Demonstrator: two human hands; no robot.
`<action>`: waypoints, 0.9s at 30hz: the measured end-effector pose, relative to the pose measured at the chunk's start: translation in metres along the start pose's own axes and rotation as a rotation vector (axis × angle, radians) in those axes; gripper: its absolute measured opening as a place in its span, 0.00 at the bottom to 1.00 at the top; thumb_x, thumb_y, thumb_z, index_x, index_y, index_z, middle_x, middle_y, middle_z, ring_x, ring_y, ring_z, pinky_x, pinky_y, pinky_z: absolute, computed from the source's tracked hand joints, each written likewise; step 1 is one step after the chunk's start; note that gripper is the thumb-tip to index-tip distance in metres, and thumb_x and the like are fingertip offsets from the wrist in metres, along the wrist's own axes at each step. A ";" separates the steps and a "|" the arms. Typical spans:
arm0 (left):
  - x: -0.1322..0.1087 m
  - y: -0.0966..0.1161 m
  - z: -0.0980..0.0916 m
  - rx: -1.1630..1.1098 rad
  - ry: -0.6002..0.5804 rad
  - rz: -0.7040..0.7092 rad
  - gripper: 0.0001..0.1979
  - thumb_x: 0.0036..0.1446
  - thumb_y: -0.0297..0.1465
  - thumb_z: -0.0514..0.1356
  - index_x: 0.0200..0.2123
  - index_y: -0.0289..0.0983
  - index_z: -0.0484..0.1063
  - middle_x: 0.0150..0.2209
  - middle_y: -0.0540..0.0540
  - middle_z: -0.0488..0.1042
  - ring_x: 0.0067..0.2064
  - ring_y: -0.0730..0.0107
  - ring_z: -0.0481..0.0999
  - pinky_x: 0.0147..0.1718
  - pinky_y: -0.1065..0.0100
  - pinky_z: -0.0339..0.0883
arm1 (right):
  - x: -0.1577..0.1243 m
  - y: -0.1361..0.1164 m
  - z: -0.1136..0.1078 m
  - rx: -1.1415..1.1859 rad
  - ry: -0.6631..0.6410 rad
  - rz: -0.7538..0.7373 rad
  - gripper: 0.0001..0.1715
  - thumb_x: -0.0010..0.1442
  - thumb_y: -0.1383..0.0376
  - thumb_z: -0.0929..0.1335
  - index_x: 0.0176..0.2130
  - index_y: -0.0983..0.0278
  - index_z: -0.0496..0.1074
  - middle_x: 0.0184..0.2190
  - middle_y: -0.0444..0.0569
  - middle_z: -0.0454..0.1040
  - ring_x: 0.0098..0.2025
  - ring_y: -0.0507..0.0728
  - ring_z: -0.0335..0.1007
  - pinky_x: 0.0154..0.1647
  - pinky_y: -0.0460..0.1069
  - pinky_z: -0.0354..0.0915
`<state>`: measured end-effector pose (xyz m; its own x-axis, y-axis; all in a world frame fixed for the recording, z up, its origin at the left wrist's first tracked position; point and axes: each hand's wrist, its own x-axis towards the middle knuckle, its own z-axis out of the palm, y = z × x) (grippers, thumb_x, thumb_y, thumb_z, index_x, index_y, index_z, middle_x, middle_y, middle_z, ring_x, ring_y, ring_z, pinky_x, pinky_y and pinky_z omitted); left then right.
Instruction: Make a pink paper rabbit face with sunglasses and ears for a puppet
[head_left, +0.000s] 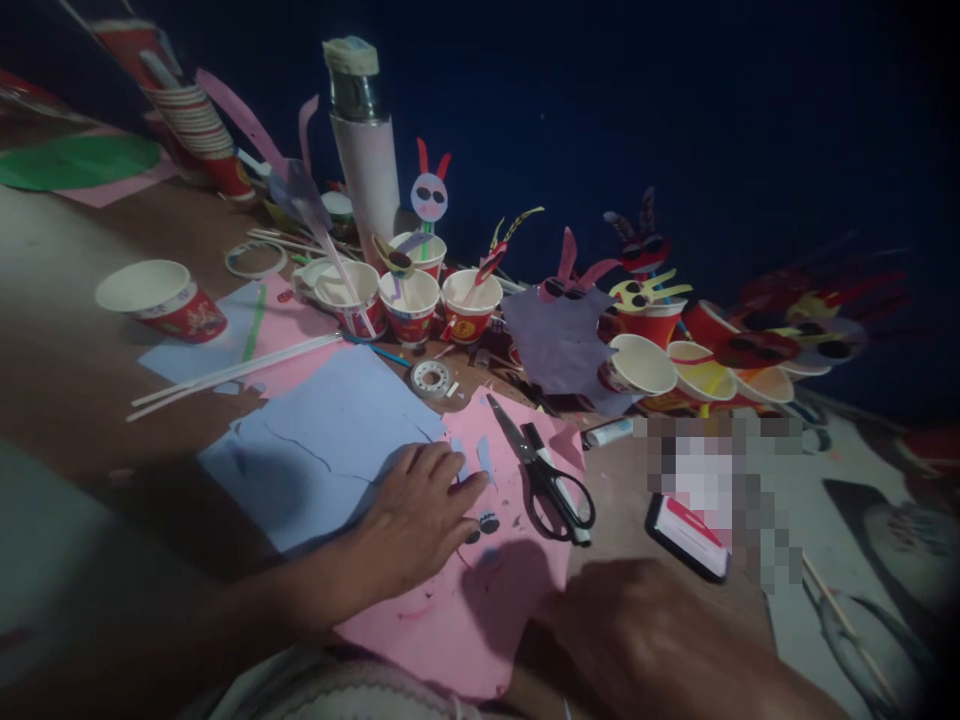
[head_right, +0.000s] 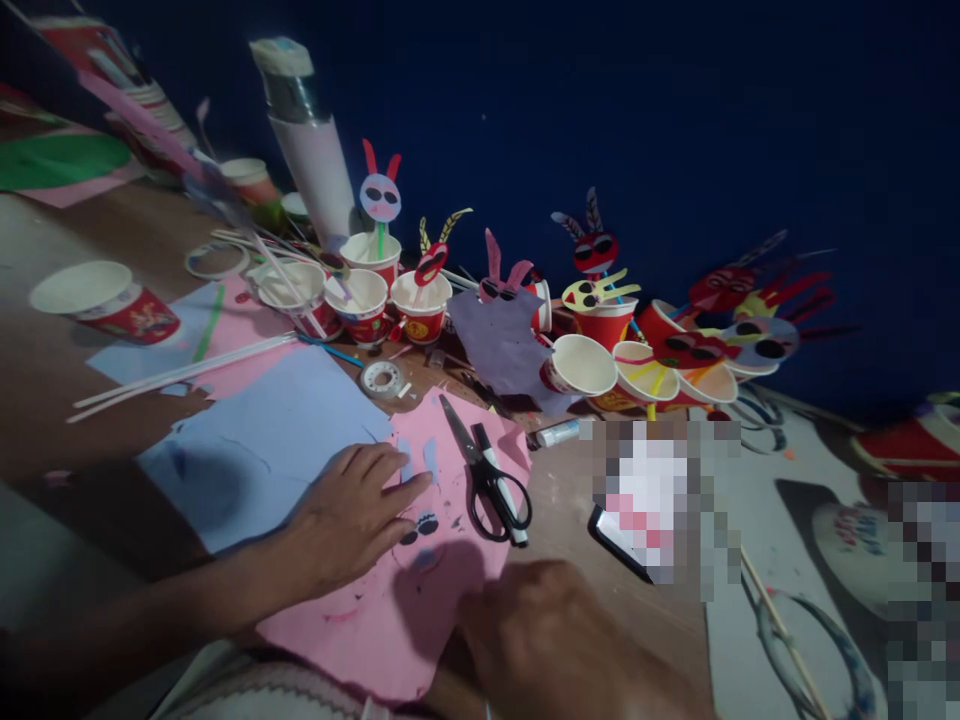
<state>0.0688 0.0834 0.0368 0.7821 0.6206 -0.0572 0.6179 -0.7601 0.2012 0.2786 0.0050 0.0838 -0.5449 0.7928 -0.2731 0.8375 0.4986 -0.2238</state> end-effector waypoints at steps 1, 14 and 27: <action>0.000 0.000 -0.001 0.002 0.000 -0.001 0.18 0.62 0.38 0.50 0.53 0.41 0.62 0.48 0.41 0.65 0.50 0.53 0.60 0.47 0.53 0.57 | 0.000 0.008 -0.004 -0.009 0.048 0.043 0.11 0.58 0.65 0.63 0.27 0.59 0.71 0.23 0.42 0.76 0.23 0.53 0.71 0.24 0.47 0.57; -0.001 -0.002 0.006 0.008 0.063 -0.013 0.16 0.63 0.35 0.49 0.53 0.39 0.63 0.47 0.42 0.66 0.50 0.55 0.61 0.48 0.54 0.56 | 0.027 0.053 -0.001 -0.157 0.058 0.516 0.12 0.60 0.61 0.63 0.40 0.59 0.74 0.34 0.49 0.79 0.35 0.59 0.76 0.28 0.48 0.60; 0.000 -0.002 -0.001 0.014 0.007 0.007 0.16 0.63 0.35 0.49 0.52 0.39 0.63 0.47 0.41 0.66 0.51 0.55 0.61 0.48 0.54 0.56 | 0.032 0.020 -0.007 -0.219 -0.095 0.511 0.13 0.60 0.64 0.62 0.33 0.63 0.75 0.25 0.53 0.79 0.28 0.60 0.76 0.25 0.47 0.58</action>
<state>0.0676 0.0853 0.0372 0.7858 0.6166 -0.0487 0.6135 -0.7669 0.1882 0.2786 0.0430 0.0769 -0.0610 0.9225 -0.3811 0.9793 0.1291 0.1558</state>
